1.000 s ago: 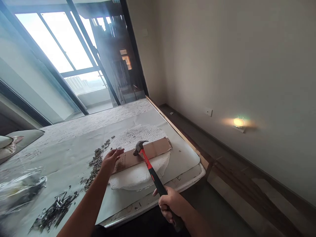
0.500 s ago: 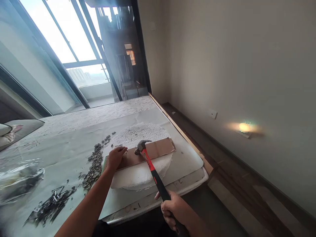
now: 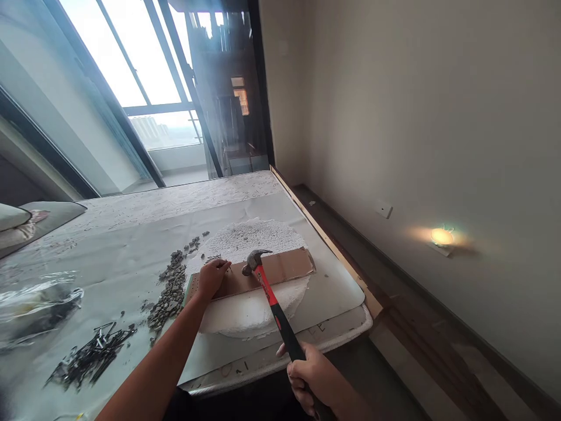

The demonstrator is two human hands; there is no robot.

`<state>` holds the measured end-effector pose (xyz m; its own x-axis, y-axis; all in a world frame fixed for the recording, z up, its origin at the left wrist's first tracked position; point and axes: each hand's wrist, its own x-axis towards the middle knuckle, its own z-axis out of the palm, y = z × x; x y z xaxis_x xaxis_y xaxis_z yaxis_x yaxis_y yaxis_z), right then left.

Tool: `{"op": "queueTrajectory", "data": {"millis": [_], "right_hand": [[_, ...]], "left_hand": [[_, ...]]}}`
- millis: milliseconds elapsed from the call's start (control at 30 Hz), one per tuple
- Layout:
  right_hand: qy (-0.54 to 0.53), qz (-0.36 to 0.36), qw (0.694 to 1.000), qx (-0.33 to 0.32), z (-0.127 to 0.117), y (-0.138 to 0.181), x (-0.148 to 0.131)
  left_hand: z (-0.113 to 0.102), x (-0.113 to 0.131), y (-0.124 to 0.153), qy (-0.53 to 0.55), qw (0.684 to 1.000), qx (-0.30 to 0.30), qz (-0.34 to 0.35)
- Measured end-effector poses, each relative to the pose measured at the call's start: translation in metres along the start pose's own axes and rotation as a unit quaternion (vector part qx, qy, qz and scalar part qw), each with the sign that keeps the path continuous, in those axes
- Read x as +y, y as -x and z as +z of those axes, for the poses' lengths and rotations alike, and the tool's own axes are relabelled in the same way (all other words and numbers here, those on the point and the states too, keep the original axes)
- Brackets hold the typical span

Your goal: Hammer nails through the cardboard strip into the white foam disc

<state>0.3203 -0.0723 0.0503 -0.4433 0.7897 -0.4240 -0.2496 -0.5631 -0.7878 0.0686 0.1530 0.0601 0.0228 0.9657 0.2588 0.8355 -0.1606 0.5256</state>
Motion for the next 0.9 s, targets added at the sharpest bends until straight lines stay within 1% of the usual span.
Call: {"op": "queueTrajectory", "data": {"millis": [233,367,467,567,667,733,800,867,900], "right_hand": [[0.03,0.016,0.999,0.018,0.009,0.006,-0.009],[0.073,0.018,0.996,0.044,0.017,0.006,-0.011],[0.113,0.015,0.992,0.057,0.024,0.007,-0.017],[0.17,0.013,0.983,0.069,0.033,0.012,-0.035],[0.25,0.003,0.964,0.092,0.045,0.02,-0.065],[0.284,-0.018,0.954,0.094,0.055,0.024,-0.085],[0.286,-0.044,0.954,0.082,0.066,0.023,-0.099],[0.274,-0.056,0.957,0.079,0.074,0.015,-0.103],[0.27,-0.05,0.958,0.08,0.076,0.01,-0.102]], "left_hand": [[0.006,0.0,0.002,-0.02,0.999,-0.017,0.034],[0.01,-0.005,0.002,-0.023,0.999,-0.013,0.032],[0.011,-0.008,0.004,-0.009,1.0,-0.013,0.023],[0.011,-0.01,0.005,-0.004,1.0,-0.008,0.016],[0.012,-0.013,0.007,-0.001,1.0,-0.004,0.009],[0.013,-0.015,0.007,0.001,1.0,-0.002,0.008],[0.014,-0.016,0.008,0.002,1.0,-0.003,0.008],[0.014,-0.016,0.009,0.001,1.0,-0.007,0.007],[0.014,-0.016,0.009,0.002,1.0,-0.009,0.006]]}}
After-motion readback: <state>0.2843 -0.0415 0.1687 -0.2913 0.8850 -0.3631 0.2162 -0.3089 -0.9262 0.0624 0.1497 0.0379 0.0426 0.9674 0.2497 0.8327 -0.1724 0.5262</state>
